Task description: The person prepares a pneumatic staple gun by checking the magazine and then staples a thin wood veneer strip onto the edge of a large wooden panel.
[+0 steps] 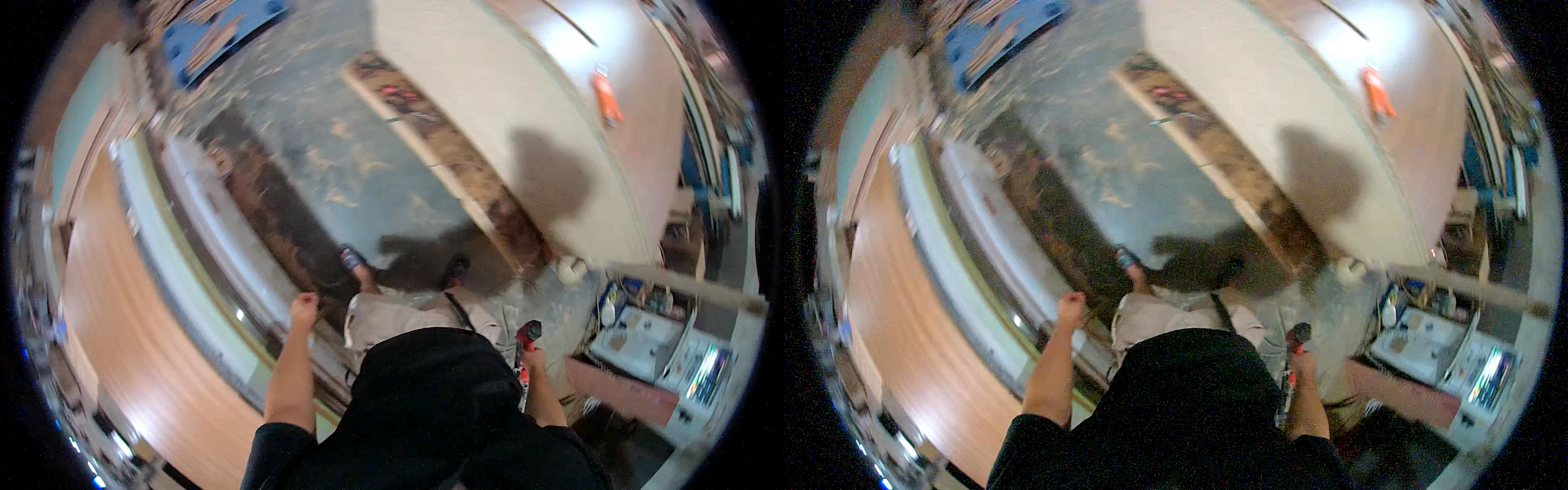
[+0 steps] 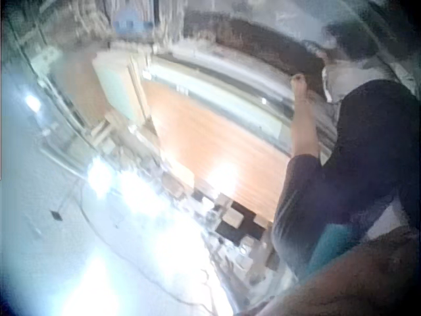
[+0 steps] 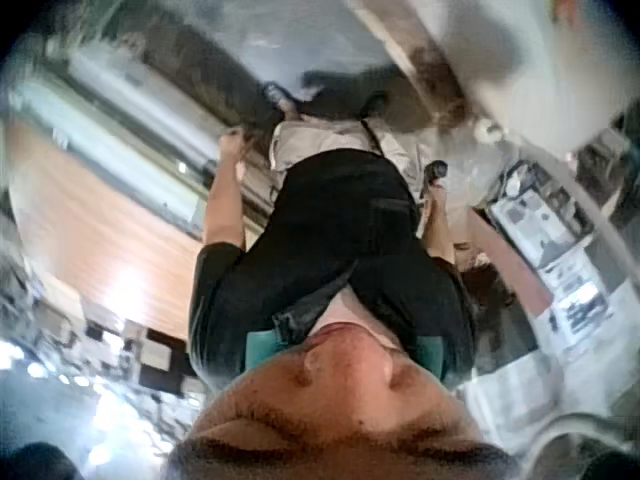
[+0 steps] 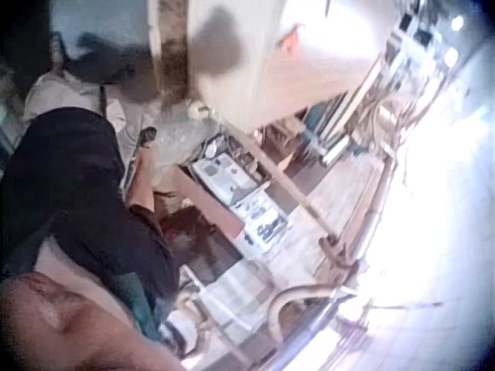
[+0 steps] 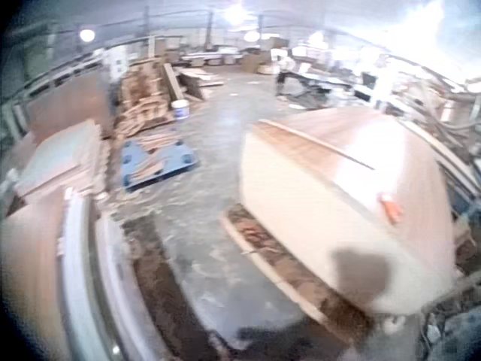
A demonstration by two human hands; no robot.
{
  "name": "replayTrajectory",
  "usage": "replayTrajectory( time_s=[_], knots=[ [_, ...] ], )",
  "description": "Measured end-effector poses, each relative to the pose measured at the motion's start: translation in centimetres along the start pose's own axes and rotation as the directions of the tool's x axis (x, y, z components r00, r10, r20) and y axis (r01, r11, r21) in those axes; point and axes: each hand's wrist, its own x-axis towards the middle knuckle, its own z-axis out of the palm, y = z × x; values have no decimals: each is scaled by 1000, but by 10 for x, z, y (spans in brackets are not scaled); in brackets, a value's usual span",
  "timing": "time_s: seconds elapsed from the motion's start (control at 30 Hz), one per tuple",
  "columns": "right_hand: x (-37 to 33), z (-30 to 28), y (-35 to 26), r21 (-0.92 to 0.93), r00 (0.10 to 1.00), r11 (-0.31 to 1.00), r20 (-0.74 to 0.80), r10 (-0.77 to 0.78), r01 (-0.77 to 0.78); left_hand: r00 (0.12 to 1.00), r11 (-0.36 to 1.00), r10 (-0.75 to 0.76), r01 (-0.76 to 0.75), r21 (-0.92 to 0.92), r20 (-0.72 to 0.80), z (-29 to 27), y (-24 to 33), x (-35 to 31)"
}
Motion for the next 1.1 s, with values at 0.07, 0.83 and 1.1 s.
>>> replayTrajectory(
  time_s=[0.07,0.83,1.1],
  knots=[
    [4,8,16,-75,996,994,-42,75,-78,993,985,115,-114,130,2,4,16,25],
    [61,-113,178,510,842,788,-201,500,-346,589,-34,67,-805,592,805,650,354,-157],
    [-54,16,286,785,813,612,-295,503,-93,300,-118,119,-942,314,946,805,258,-91]
  ],
)
